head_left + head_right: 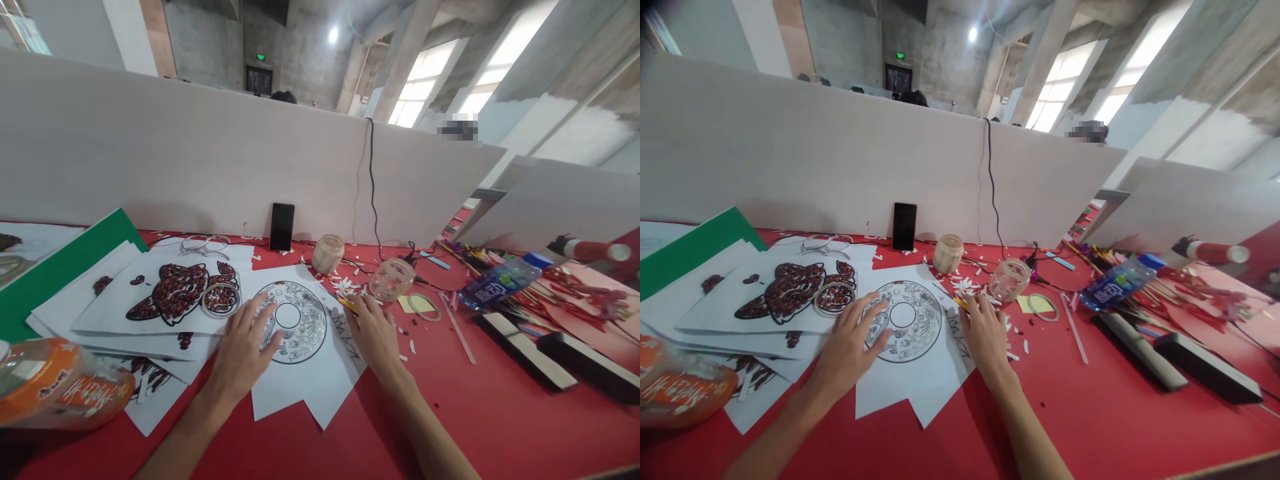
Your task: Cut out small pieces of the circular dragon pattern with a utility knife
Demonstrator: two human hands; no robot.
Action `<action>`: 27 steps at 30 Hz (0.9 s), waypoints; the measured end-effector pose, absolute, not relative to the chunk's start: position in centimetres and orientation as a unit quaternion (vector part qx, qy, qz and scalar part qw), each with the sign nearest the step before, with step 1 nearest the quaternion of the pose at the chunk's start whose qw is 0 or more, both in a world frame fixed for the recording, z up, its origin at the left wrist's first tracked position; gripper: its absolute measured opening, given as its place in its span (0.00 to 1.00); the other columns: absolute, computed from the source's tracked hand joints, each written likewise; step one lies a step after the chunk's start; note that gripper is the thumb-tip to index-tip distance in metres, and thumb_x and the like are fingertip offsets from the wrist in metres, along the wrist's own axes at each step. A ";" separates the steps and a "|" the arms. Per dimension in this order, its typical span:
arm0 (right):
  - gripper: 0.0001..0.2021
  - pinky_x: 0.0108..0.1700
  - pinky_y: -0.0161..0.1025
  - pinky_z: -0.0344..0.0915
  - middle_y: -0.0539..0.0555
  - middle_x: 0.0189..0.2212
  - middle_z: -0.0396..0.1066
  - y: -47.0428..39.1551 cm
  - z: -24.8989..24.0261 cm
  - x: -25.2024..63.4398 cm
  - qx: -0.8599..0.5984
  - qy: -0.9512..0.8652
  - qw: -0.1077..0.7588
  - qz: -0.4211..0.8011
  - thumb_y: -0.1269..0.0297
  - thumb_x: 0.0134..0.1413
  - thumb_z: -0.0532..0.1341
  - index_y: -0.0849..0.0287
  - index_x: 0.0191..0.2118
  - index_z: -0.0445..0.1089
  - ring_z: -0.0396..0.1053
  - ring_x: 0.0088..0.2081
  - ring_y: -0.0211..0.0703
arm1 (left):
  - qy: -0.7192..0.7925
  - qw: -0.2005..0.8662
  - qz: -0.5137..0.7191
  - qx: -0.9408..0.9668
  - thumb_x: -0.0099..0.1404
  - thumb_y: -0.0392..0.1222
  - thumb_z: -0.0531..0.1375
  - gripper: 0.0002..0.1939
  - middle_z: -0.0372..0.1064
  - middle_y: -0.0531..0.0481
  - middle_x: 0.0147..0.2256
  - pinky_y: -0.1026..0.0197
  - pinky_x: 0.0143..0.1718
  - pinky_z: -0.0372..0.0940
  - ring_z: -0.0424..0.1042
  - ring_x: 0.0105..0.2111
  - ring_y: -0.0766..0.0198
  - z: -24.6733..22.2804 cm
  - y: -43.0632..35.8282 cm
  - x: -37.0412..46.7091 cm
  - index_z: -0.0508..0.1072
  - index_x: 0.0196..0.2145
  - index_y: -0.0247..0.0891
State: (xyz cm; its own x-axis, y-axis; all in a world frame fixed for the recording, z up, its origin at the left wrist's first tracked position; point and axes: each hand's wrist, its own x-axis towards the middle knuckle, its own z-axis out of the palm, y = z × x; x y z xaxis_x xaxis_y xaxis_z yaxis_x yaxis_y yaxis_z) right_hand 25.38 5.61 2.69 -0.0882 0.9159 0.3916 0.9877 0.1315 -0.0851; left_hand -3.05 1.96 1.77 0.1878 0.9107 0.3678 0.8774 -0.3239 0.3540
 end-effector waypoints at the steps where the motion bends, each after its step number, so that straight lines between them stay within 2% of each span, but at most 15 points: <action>1: 0.14 0.47 0.47 0.63 0.60 0.49 0.73 6.0 2.2 25.4 -0.646 -0.736 0.158 -0.125 0.63 0.70 0.52 0.55 0.55 0.69 0.72 0.47 0.53 | 0.605 0.001 0.260 0.752 0.75 0.46 0.50 0.20 0.59 0.44 0.67 0.46 0.64 0.56 0.58 0.65 0.49 2.0 2.2 -3.7 0.66 0.62 0.43; 4: 0.15 0.47 0.47 0.62 0.60 0.49 0.72 6.1 1.0 25.7 -0.639 -0.745 0.118 -0.151 0.64 0.71 0.53 0.54 0.57 0.70 0.70 0.49 0.54 | 0.674 -0.069 0.220 0.702 0.73 0.40 0.50 0.20 0.64 0.41 0.63 0.39 0.61 0.57 0.61 0.62 0.44 1.9 3.0 -6.0 0.69 0.59 0.40; 6: 0.15 0.47 0.48 0.62 0.61 0.49 0.72 5.8 0.5 26.1 -0.644 -0.741 0.116 -0.152 0.62 0.71 0.54 0.56 0.57 0.70 0.69 0.49 0.55 | 0.688 -0.090 0.195 0.693 0.73 0.38 0.50 0.18 0.69 0.40 0.59 0.40 0.58 0.59 0.64 0.59 0.44 1.5 3.4 -7.2 0.72 0.55 0.38; 9: 0.17 0.47 0.51 0.65 0.63 0.52 0.71 5.4 0.6 26.1 -0.649 -0.728 0.155 -0.154 0.60 0.69 0.56 0.58 0.59 0.69 0.69 0.50 0.59 | 0.679 -0.104 0.192 0.701 0.74 0.38 0.49 0.15 0.74 0.39 0.52 0.43 0.54 0.62 0.69 0.53 0.44 1.2 3.5 -7.8 0.75 0.46 0.37; 12: 0.15 0.50 0.54 0.65 0.63 0.52 0.71 4.8 1.7 24.5 -0.612 -0.742 0.239 -0.134 0.60 0.69 0.57 0.57 0.57 0.70 0.69 0.52 0.61 | 0.653 -0.085 0.260 0.707 0.75 0.42 0.50 0.14 0.76 0.42 0.46 0.42 0.54 0.61 0.70 0.51 0.44 1.6 3.4 -7.3 0.75 0.42 0.39; 14: 0.12 0.51 0.52 0.66 0.61 0.50 0.72 4.0 2.6 22.5 -0.550 -0.773 0.309 -0.058 0.63 0.69 0.56 0.55 0.53 0.72 0.70 0.51 0.57 | 0.619 -0.013 0.337 0.709 0.76 0.46 0.51 0.13 0.77 0.45 0.43 0.45 0.53 0.62 0.71 0.49 0.48 1.9 3.1 -6.3 0.74 0.41 0.42; 16: 0.12 0.52 0.48 0.69 0.59 0.49 0.73 3.0 3.3 20.2 -0.482 -0.792 0.368 0.065 0.65 0.70 0.55 0.53 0.54 0.71 0.71 0.50 0.51 | 0.583 0.114 0.399 0.699 0.75 0.50 0.51 0.12 0.76 0.47 0.42 0.52 0.47 0.66 0.73 0.45 0.52 2.0 2.6 -5.0 0.72 0.43 0.43; 18: 0.16 0.52 0.46 0.70 0.59 0.51 0.73 2.1 3.7 18.2 -0.432 -0.795 0.392 0.163 0.65 0.70 0.56 0.52 0.59 0.67 0.71 0.52 0.49 | 0.541 0.256 0.419 0.683 0.75 0.53 0.51 0.13 0.75 0.51 0.37 0.57 0.40 0.68 0.74 0.39 0.56 1.9 2.0 -3.5 0.69 0.43 0.44; 21: 0.23 0.56 0.48 0.69 0.59 0.56 0.71 1.6 3.4 16.7 -0.398 -0.791 0.404 0.230 0.64 0.68 0.60 0.50 0.66 0.61 0.69 0.57 0.50 | 0.487 0.399 0.422 0.653 0.76 0.55 0.50 0.15 0.73 0.53 0.31 0.62 0.35 0.67 0.74 0.34 0.60 1.3 1.3 -1.9 0.67 0.41 0.43; 25: 0.26 0.58 0.51 0.69 0.58 0.57 0.71 2.1 2.6 17.0 -0.403 -0.775 0.413 0.256 0.63 0.66 0.63 0.48 0.67 0.62 0.68 0.58 0.52 | 0.457 0.475 0.415 0.627 0.75 0.54 0.53 0.17 0.76 0.48 0.42 0.61 0.40 0.70 0.76 0.42 0.59 0.7 1.2 -1.5 0.68 0.53 0.43; 27: 0.24 0.56 0.50 0.71 0.58 0.56 0.72 2.3 2.2 17.3 -0.408 -0.769 0.428 0.240 0.64 0.66 0.63 0.47 0.65 0.65 0.70 0.56 0.51 | 0.454 0.474 0.403 0.638 0.73 0.53 0.56 0.17 0.76 0.46 0.47 0.60 0.44 0.71 0.76 0.46 0.58 0.7 1.3 -1.7 0.71 0.53 0.43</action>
State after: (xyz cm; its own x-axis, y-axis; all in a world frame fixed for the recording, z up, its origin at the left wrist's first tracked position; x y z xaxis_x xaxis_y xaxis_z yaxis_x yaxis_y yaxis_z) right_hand 17.26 2.26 2.16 -0.2996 0.8343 0.4628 0.4228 0.5510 -0.7195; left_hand -1.67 1.33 0.70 0.2640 0.9608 0.0843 0.1971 -0.1393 0.9705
